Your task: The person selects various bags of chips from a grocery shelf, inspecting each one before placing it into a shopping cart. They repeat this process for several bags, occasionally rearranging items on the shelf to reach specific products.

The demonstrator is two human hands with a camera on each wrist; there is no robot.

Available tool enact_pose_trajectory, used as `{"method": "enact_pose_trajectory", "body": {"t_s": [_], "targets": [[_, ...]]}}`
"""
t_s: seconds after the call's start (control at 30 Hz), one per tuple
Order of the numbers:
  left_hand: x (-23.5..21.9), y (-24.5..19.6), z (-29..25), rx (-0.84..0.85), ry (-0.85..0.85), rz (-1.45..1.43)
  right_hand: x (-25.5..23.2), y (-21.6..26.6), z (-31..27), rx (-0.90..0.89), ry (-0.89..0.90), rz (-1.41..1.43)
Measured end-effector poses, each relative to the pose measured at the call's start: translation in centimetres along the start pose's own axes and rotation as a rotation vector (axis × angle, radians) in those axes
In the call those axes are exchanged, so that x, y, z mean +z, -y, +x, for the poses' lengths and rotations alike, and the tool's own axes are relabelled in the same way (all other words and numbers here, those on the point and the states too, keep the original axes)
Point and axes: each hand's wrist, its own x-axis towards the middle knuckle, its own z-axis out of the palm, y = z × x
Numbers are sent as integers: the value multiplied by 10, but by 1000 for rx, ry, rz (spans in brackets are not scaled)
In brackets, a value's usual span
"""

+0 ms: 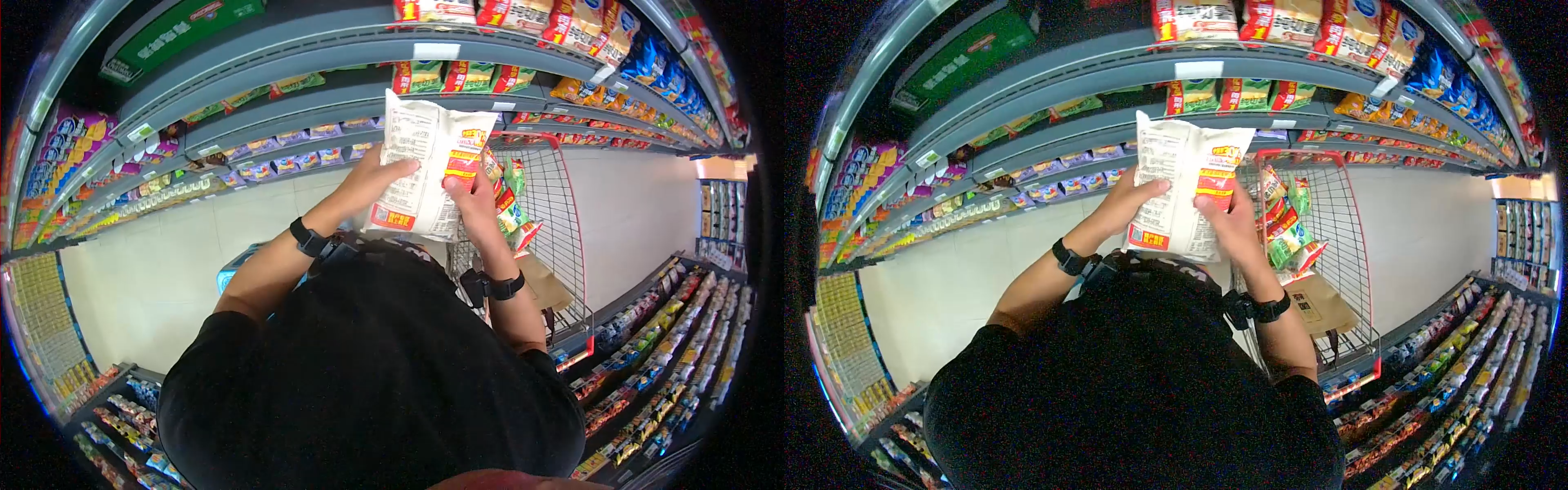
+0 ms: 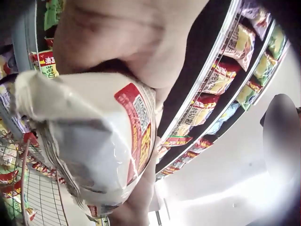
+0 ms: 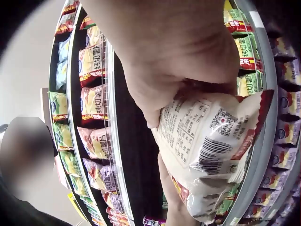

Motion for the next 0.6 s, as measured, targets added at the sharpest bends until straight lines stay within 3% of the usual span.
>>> {"method": "enact_pose_trajectory", "body": {"t_s": [0.2, 0.33, 0.37, 0.47, 0.6], "targets": [[-49, -7, -10, -140, -15, -266, 51, -21, 7, 204, 14, 182], [-74, -13, -19, -76, -10, 34, 70, -31, 17, 258, -135, 164], [-89, -4, -17, -129, 18, 198, 76, -30, 19, 216, -185, 194], [-113, -13, -29, -215, 231, 265, 87, -22, 21, 241, -261, 274], [-129, -21, -39, -176, 249, 203, 99, -26, 20, 260, -262, 283]]}}
